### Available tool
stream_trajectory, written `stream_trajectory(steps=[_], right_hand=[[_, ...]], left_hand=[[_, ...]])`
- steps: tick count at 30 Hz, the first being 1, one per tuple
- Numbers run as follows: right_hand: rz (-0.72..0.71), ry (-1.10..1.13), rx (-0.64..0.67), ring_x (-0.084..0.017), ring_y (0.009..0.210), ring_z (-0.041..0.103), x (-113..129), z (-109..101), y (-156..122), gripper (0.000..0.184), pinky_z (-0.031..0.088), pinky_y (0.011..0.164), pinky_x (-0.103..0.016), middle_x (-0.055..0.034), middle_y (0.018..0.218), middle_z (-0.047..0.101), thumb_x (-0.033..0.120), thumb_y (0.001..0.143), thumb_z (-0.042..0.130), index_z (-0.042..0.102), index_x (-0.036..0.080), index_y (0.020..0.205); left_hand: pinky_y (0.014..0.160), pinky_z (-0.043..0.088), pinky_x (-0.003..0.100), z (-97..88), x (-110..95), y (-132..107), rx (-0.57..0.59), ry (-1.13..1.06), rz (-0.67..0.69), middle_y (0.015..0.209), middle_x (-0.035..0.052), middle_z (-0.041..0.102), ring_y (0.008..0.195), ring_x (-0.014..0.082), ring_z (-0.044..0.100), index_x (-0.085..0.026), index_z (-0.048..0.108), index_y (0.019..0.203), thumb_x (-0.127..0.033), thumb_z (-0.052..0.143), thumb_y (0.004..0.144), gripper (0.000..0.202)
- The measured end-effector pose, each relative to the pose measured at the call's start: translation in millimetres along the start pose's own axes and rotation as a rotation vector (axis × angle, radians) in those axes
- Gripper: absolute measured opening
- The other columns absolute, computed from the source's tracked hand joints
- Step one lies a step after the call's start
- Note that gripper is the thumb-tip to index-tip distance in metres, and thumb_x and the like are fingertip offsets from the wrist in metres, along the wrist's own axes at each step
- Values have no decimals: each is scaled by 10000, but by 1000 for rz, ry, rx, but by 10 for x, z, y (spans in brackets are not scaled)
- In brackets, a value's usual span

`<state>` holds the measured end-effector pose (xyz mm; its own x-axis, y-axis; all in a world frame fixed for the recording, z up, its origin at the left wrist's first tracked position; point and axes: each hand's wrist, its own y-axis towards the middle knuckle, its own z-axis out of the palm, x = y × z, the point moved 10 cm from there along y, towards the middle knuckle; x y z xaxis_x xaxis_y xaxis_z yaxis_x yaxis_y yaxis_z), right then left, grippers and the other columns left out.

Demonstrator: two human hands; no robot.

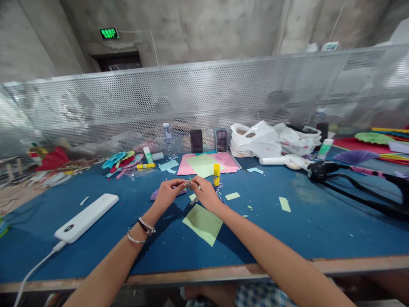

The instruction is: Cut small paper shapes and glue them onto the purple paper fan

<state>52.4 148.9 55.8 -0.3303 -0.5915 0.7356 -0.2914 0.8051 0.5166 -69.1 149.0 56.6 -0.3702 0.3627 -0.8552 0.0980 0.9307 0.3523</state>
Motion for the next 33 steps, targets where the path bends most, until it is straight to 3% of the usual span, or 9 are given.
stream_trajectory(steps=[10,18,26,33], right_hand=[[-17,0,-5,-125,677,524,42,-8,12,348,392,645,-245,-6,691,570,422,894,337,531,180,737],[-36,-48,70,-125,680,532,108,86,-31,265,384,627,-245,-7,719,582,372,884,392,541,181,778],[-141,-120,66,-126,671,505,117,107,-22,169,401,620,-249,1,725,542,344,764,592,538,188,801],[-129,-229,83,-144,700,501,93,67,-20,208,398,625,-266,-27,756,548,390,795,551,537,183,804]], left_hand=[[574,450,241,-27,-5,6,-31,-20,-1,742,44,662,653,154,555,-147,677,789,-475,596,692,351],[672,446,263,-80,7,21,-82,-21,31,845,52,669,704,153,558,-152,670,850,-443,567,733,330],[730,457,281,-67,76,45,-32,-173,-15,863,57,658,776,165,580,-141,644,913,-427,610,701,357],[535,395,226,-93,-93,18,-4,5,95,662,18,614,584,121,525,-149,632,893,-417,632,683,341]])
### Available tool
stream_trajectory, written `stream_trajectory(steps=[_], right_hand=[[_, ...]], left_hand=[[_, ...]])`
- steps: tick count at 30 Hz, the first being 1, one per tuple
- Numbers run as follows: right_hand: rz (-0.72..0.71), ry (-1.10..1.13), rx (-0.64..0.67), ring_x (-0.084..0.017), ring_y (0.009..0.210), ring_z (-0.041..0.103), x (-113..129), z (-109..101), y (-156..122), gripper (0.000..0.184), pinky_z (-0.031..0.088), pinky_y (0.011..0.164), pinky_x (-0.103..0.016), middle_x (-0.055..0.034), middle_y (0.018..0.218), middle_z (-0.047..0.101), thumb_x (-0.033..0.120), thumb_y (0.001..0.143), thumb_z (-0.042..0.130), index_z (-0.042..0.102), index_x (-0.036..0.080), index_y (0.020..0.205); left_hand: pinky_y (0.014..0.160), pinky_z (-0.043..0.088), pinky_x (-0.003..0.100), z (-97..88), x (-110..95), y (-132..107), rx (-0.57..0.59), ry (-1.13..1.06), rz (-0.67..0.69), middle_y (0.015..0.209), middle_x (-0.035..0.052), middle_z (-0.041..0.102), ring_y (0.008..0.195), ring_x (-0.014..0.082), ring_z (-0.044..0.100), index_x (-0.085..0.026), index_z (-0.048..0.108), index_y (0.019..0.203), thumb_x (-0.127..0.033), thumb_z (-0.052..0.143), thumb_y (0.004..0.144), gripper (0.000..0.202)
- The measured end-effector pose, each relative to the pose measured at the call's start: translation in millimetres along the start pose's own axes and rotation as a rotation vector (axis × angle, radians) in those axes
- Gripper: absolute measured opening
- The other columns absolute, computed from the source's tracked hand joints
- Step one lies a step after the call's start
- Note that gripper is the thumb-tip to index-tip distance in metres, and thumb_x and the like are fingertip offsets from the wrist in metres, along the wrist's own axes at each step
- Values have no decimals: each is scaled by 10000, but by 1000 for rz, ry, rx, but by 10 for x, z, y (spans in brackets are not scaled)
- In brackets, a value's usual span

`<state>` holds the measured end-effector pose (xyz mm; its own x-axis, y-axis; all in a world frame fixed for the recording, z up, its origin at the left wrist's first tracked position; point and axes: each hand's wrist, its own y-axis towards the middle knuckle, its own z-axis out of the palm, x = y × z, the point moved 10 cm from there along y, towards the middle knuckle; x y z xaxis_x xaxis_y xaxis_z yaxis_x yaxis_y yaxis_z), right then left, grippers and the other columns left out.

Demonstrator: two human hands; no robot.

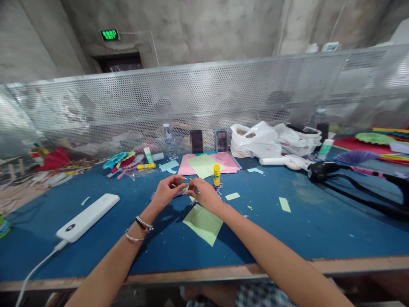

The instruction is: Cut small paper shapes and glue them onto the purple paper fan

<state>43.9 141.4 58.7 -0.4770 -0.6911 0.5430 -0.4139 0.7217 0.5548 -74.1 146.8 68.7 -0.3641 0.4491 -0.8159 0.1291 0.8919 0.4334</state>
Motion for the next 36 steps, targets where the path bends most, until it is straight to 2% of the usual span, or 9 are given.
stream_trajectory(steps=[8,12,16,18,21,26,30,33,36], right_hand=[[4,-47,66,-157,720,509,4,21,-11,244,391,602,-261,-32,754,553,428,813,511,524,186,785],[6,9,65,-149,702,521,6,26,-18,239,411,610,-265,-19,767,557,393,767,583,511,194,878],[-34,47,-85,-150,726,525,35,-129,-8,399,437,642,-284,-28,857,551,342,718,644,463,205,1046],[-113,29,-142,-161,778,526,108,-201,-10,292,446,687,-302,-43,894,539,294,754,609,504,216,1016],[-233,-30,-152,-177,879,517,223,-227,-25,116,439,766,-323,-54,912,521,245,805,541,589,239,910],[-270,-83,-173,-166,861,512,263,-249,-47,144,436,752,-311,-50,891,523,265,831,513,648,256,783],[-258,-91,-250,-170,835,512,278,-346,-73,151,434,730,-316,-48,859,542,279,823,529,664,267,756],[-250,-101,-316,-174,820,507,293,-427,-98,154,428,722,-322,-49,829,547,273,818,537,667,260,735],[-253,-100,-329,-176,814,505,304,-445,-101,145,426,718,-326,-51,820,549,264,816,539,657,245,733]], left_hand=[[542,377,218,100,-57,-31,60,48,63,669,14,612,604,116,524,-165,635,890,-355,630,698,270],[543,414,219,43,24,-7,16,-82,-32,689,19,593,616,117,524,-143,616,887,-398,645,677,331],[616,456,238,27,134,-6,10,-235,-163,750,28,611,686,129,557,-140,590,927,-418,668,651,399],[641,462,246,67,198,-26,39,-286,-230,761,34,619,699,132,567,-140,583,964,-409,685,637,436],[624,452,239,140,270,-58,86,-326,-290,747,37,620,668,124,562,-140,585,993,-400,704,623,468],[520,365,193,198,340,-86,114,-322,-334,678,9,596,575,89,507,-151,584,1006,-428,696,631,479],[530,356,180,262,308,-113,156,-362,-347,772,20,614,636,90,527,-179,603,1012,-458,649,676,439],[533,369,189,365,250,-160,252,-359,-351,784,46,632,699,123,560,-175,662,898,-506,567,726,385],[560,388,206,377,204,-170,267,-331,-327,761,56,646,719,143,576,-172,680,817,-516,546,733,379]])
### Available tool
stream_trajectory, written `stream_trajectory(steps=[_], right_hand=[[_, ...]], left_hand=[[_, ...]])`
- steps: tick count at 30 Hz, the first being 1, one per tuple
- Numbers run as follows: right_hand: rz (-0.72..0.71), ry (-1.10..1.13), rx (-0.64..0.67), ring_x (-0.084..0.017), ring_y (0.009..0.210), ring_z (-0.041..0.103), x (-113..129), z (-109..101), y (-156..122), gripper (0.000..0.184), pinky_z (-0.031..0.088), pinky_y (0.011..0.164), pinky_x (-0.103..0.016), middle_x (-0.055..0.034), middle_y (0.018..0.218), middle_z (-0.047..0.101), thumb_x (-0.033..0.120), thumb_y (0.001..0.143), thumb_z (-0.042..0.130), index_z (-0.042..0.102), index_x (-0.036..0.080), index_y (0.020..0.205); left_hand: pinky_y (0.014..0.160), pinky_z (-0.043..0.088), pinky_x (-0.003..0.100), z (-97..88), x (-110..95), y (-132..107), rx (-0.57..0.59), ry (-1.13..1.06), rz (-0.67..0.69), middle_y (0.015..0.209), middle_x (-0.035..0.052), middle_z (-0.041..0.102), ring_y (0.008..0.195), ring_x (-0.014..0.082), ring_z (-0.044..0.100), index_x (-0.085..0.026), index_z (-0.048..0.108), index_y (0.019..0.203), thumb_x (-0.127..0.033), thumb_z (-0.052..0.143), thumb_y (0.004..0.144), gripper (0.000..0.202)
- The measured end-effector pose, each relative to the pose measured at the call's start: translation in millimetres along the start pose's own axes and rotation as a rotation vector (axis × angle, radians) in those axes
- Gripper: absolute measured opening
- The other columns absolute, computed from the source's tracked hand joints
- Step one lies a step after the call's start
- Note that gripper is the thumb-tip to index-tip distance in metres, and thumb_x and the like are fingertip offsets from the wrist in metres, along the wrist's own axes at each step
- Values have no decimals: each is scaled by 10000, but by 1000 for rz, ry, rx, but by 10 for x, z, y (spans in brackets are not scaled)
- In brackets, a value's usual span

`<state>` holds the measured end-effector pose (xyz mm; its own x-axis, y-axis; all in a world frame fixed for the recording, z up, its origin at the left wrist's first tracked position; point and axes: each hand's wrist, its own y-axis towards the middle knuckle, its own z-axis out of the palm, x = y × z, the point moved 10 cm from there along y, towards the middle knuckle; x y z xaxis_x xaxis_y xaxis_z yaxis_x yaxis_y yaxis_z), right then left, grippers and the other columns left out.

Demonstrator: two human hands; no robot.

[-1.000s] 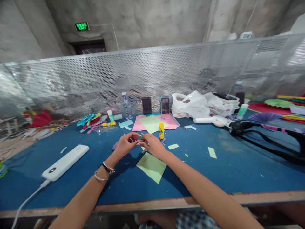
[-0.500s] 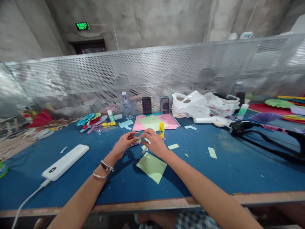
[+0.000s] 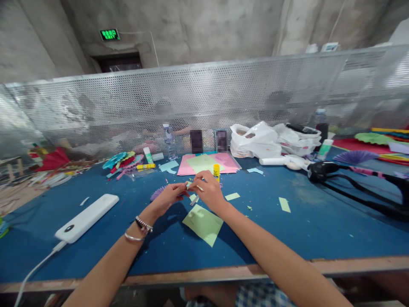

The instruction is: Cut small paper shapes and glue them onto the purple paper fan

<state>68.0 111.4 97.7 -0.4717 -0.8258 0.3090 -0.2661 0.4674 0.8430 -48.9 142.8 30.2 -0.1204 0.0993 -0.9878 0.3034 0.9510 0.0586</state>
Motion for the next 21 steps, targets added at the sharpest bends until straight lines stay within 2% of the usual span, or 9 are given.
stream_trajectory(steps=[5,8,14,17,21], right_hand=[[-16,17,12,-174,796,497,-11,46,17,101,420,733,-332,-44,795,561,255,805,556,618,216,736],[-8,49,50,-173,798,495,-43,106,18,89,415,739,-326,-40,788,565,268,790,579,583,199,733],[216,78,196,-154,737,489,-303,279,-62,174,401,635,-267,-21,793,527,313,776,581,495,186,859],[176,29,321,-152,711,468,-276,386,-100,151,380,634,-265,-15,750,496,329,825,508,468,185,808],[66,-18,445,-156,723,454,-167,463,-122,219,368,631,-258,-28,743,484,354,886,392,445,185,757]], left_hand=[[617,394,215,-79,-44,16,-68,62,32,779,39,652,744,143,579,-167,663,956,-470,563,734,389],[638,404,232,-107,-82,28,-95,120,64,737,36,651,721,149,572,-140,669,931,-464,567,729,395],[695,431,251,-76,-158,41,-39,226,180,822,50,671,755,165,578,-138,675,888,-443,569,737,356],[689,436,252,-59,-169,44,-12,286,223,814,55,668,751,166,581,-136,666,873,-438,537,765,346],[622,408,229,3,-217,20,18,385,275,742,29,629,676,135,544,-140,628,842,-414,483,808,312]])
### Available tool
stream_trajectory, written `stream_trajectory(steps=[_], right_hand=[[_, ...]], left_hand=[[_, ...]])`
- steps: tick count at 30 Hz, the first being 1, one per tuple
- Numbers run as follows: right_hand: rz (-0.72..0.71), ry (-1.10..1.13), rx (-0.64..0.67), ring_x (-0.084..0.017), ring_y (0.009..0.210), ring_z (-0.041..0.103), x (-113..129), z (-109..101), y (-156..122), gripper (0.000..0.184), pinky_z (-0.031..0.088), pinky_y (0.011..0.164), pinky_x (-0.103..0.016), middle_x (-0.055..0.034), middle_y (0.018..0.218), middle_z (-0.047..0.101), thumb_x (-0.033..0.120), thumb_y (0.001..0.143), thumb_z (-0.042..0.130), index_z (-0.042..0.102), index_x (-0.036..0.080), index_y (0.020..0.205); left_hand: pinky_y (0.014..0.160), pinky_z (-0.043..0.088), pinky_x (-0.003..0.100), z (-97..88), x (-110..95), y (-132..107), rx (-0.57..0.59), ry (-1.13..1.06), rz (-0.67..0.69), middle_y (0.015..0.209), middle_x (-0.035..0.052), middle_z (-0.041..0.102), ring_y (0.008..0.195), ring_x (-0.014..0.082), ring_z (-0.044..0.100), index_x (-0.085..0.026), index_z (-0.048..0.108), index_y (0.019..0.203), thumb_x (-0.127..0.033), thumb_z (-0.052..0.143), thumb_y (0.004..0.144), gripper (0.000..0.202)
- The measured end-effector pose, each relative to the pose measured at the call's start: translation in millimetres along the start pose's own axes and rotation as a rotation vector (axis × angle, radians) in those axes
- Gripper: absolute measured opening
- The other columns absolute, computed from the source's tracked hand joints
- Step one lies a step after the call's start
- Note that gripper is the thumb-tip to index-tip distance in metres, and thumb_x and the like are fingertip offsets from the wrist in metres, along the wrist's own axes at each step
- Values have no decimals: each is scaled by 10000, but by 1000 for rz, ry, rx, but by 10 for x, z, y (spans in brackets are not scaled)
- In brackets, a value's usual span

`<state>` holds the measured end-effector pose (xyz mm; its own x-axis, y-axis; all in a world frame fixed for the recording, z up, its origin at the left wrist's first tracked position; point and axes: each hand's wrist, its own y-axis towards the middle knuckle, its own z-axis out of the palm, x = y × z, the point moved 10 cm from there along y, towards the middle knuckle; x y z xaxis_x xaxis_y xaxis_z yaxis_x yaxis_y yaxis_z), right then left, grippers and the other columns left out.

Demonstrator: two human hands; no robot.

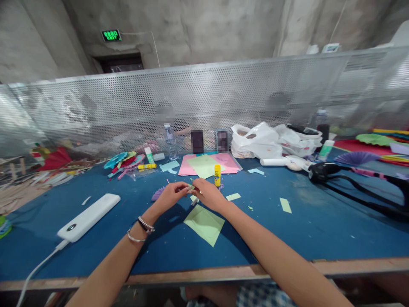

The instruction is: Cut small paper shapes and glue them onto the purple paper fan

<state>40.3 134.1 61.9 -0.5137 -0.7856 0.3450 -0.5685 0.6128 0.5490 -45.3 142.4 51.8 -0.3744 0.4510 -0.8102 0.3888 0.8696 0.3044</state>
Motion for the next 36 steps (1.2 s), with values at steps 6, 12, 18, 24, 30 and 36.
stream_trajectory(steps=[6,12,18,24,30,36], right_hand=[[-60,-97,79,-156,731,460,73,18,0,277,366,653,-259,-45,764,501,352,916,309,473,172,783],[-101,-130,90,-161,738,463,96,30,0,327,358,656,-259,-44,727,505,366,919,292,491,166,753],[-99,-21,36,-149,728,467,69,-3,-5,371,363,663,-252,-34,705,494,373,924,263,499,169,723],[-72,158,-22,-124,655,466,19,-18,4,405,365,632,-237,-14,667,481,419,914,274,503,169,692],[-38,225,-2,-115,618,468,49,27,7,413,346,582,-226,-16,670,517,464,888,327,555,158,733],[57,316,-1,-96,522,404,50,25,-2,448,296,501,-215,20,541,444,496,877,318,478,167,618]], left_hand=[[567,327,229,77,-184,-51,33,216,135,654,-19,486,608,107,424,-161,494,717,-360,382,873,276],[580,308,242,141,-242,-70,56,316,177,653,-21,434,616,114,387,-173,410,685,-309,341,895,260],[625,339,247,195,-317,-107,100,275,186,704,-1,490,663,123,444,-175,477,776,-333,292,912,279],[630,339,255,145,-345,-120,60,204,198,661,-1,470,635,121,434,-167,486,737,-326,208,923,370],[548,272,243,116,-321,-105,17,201,176,561,-30,374,562,105,353,-164,394,590,-425,216,908,449],[534,253,247,59,-299,-113,-63,271,165,569,-37,360,531,104,335,-178,388,660,-401,242,910,365]])
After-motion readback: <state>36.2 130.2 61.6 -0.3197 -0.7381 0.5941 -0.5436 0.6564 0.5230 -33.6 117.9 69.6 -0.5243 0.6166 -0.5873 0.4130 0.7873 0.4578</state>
